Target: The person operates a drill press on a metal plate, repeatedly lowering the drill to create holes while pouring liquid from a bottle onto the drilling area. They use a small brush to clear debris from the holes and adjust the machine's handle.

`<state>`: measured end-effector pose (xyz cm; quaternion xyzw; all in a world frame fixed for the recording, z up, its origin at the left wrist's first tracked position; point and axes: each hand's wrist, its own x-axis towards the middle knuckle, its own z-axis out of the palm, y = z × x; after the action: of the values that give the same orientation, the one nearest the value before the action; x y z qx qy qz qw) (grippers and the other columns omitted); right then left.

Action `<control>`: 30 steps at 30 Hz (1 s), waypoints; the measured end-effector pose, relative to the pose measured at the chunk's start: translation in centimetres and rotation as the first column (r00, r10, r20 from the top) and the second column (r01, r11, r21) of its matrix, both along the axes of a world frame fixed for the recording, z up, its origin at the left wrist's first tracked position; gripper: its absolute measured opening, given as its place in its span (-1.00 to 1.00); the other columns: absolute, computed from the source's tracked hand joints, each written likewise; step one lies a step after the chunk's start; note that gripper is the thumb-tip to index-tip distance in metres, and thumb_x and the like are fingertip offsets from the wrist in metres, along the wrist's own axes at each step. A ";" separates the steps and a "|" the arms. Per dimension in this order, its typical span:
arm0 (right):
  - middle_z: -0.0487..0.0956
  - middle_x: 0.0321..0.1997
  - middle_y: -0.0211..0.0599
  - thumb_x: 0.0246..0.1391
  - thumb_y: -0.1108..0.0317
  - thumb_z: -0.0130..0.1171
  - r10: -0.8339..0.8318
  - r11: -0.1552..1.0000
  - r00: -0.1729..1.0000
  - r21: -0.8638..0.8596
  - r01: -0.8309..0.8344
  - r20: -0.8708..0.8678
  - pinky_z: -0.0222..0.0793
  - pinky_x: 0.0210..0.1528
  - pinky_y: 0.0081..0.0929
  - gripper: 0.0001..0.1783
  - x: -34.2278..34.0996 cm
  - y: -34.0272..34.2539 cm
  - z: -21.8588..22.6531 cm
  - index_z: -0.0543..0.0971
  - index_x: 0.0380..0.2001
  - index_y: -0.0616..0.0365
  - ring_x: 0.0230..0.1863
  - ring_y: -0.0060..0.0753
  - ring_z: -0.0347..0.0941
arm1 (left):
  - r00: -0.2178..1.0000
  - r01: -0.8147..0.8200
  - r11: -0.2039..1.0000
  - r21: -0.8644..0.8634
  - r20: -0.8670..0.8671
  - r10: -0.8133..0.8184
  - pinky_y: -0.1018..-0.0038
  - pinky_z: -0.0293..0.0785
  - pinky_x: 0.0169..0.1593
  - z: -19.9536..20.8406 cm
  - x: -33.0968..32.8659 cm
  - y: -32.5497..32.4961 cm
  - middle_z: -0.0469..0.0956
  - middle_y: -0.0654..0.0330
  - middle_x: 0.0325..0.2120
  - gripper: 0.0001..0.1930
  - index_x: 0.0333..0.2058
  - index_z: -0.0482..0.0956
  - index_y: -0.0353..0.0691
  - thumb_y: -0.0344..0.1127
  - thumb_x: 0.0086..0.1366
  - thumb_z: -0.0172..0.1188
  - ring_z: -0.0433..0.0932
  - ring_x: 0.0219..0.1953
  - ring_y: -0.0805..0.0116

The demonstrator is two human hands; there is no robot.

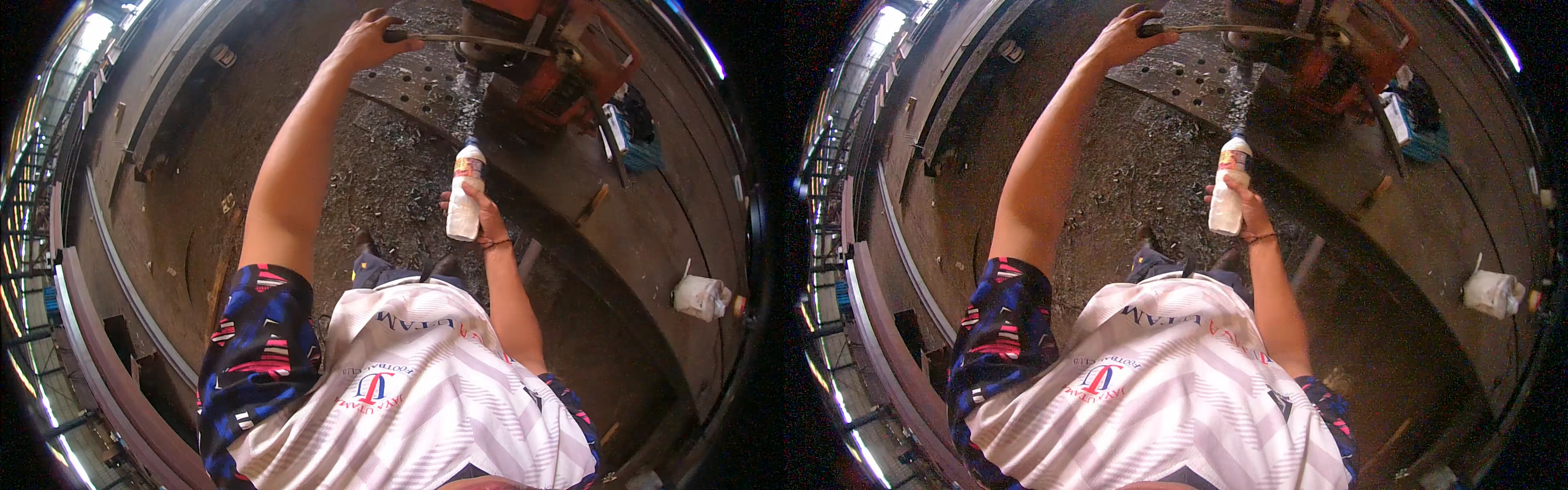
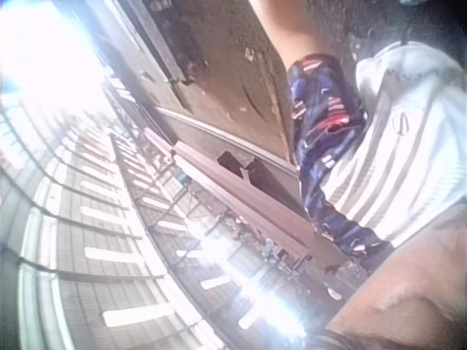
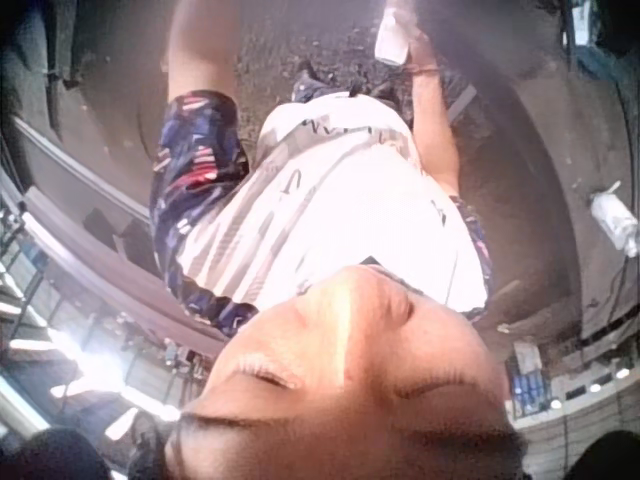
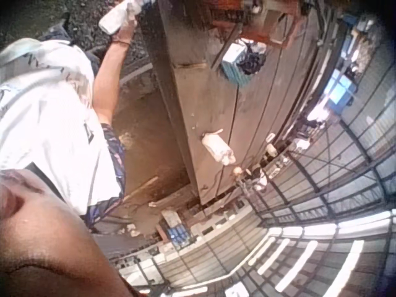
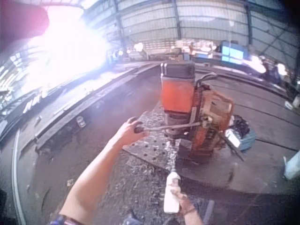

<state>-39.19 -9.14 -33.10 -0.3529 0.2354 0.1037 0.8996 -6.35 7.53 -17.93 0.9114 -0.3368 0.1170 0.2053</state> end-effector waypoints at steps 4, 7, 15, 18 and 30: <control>0.61 -0.12 0.03 0.15 0.15 0.20 -0.003 0.999 1.000 0.037 0.003 -0.001 0.62 -0.21 -0.33 -0.40 0.6 0.0 -0.4 0.32 0.10 0.35 -0.22 -0.18 0.63 | 0.999 0.016 0.999 -0.047 0.038 -0.014 0.15 0.31 0.26 -1.4 0.0 -1.4 0.31 0.02 0.23 -0.06 0.15 0.49 0.01 0.58 -0.07 0.15 0.30 0.27 0.02; 0.60 -0.11 0.04 0.17 0.14 0.19 -0.005 1.000 1.000 0.014 0.005 0.005 0.62 -0.21 -0.32 -0.39 0.4 -0.3 -1.3 0.30 0.11 0.36 -0.21 -0.17 0.63 | 0.999 0.004 0.999 -0.032 0.033 -0.003 0.15 0.35 0.23 -0.9 -1.3 -3.4 0.37 0.04 0.19 -0.07 0.15 0.49 0.00 0.55 -0.06 0.18 0.36 0.23 0.02; 0.61 -0.12 0.01 0.15 0.12 0.20 -0.081 0.996 0.996 -0.035 0.080 -0.023 0.62 -0.20 -0.30 -0.41 0.1 0.9 -1.4 0.35 0.08 0.35 -0.23 -0.18 0.63 | 0.992 0.108 0.992 -0.063 0.075 -0.103 0.12 0.41 0.15 -1.8 -1.4 -4.8 0.48 0.09 0.09 -0.12 0.14 0.49 -0.02 0.45 -0.06 0.28 0.45 0.13 0.00; 0.61 -0.13 0.00 0.14 0.12 0.22 -0.096 0.994 0.995 -0.055 0.095 -0.027 0.62 -0.20 -0.31 -0.40 0.0 0.8 -1.3 0.35 0.08 0.34 -0.22 -0.18 0.63 | 0.995 0.088 0.994 -0.070 0.055 -0.084 0.12 0.41 0.14 -1.5 -1.9 -4.9 0.50 0.08 0.06 -0.13 0.14 0.50 -0.02 0.43 -0.06 0.29 0.46 0.12 0.02; 0.60 -0.09 0.02 0.14 0.13 0.21 -0.059 0.997 0.998 -0.059 0.059 0.005 0.62 -0.21 -0.29 -0.40 -0.5 0.3 -1.3 0.34 0.11 0.31 -0.18 -0.16 0.63 | 0.996 0.080 0.993 -0.090 -0.041 -0.084 0.15 0.44 0.11 -1.0 -2.8 -4.5 0.53 0.04 0.01 -0.22 0.09 0.52 -0.05 0.29 -0.05 0.32 0.49 0.08 0.03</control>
<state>-39.66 -8.88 -34.39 -0.3723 0.2474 0.0696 0.8918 -9.17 3.06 -18.89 0.8891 -0.3639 0.1028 0.2577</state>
